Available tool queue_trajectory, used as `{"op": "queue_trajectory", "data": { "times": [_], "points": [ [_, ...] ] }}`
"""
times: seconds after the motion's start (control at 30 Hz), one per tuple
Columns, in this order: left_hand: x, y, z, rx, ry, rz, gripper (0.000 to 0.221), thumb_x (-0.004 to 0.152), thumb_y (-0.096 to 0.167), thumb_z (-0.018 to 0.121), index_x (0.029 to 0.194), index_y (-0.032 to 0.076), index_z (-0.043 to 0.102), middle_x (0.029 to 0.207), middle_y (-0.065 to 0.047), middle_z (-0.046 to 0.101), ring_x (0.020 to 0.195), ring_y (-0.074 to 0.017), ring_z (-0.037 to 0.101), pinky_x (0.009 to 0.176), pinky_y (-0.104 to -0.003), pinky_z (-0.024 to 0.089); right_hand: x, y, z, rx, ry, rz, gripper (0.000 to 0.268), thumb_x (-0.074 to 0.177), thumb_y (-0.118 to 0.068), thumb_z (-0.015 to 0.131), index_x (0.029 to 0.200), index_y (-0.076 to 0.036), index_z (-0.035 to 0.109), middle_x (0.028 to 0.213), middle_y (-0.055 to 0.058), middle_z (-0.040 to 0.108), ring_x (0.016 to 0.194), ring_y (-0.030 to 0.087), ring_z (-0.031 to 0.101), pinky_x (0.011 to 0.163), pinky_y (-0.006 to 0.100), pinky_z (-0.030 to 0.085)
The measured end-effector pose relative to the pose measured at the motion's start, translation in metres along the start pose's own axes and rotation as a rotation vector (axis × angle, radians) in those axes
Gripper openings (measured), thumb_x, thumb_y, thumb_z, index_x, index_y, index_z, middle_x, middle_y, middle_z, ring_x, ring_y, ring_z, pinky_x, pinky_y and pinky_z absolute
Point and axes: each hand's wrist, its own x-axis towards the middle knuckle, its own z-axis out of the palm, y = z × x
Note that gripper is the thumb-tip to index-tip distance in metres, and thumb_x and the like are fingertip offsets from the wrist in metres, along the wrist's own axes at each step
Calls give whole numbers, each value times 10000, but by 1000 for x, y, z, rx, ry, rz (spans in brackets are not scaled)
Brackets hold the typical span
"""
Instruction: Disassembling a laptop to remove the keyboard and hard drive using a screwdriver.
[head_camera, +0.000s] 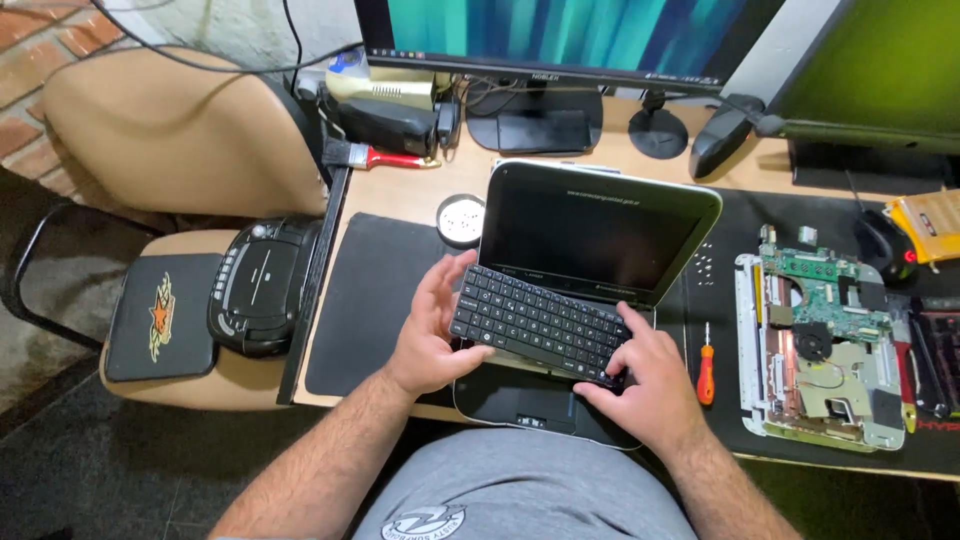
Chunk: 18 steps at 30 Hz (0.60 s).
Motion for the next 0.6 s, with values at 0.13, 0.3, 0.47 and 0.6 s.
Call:
{"op": "queue_trajectory", "data": {
  "times": [0.13,0.3,0.47,0.6],
  "points": [
    [4,2,-6,-149,-21,-231,1232,799,-55,750,1631,169,-132,1666,-275,291,1294,-235,595,898,-319,611,4,16,12,15,67,-69,391,596,-329,984,669,-158,640,1486,70,608,1352,305,540,1099,489,423],
    [8,4,-8,535,-263,-286,447,689,158,874,1113,166,734,1163,-12,716,1102,-204,691,996,-368,543,2,33,28,58,212,-149,469,590,-326,964,931,-139,703,1396,92,618,1338,293,554,1096,475,460],
    [31,10,11,724,-427,-132,300,871,252,751,1151,160,699,1189,-48,709,1144,-279,639,1032,-423,495,-1,41,35,93,287,-263,460,641,-273,947,984,-128,676,1443,159,579,1376,329,536,1021,455,535],
    [39,-6,19,912,-562,4,360,871,395,752,1162,186,718,1184,-15,738,1146,-289,647,1022,-435,483,-1,43,37,123,310,-288,457,653,-255,949,991,-113,677,1452,195,552,1409,335,520,972,419,572]
  ]
}}
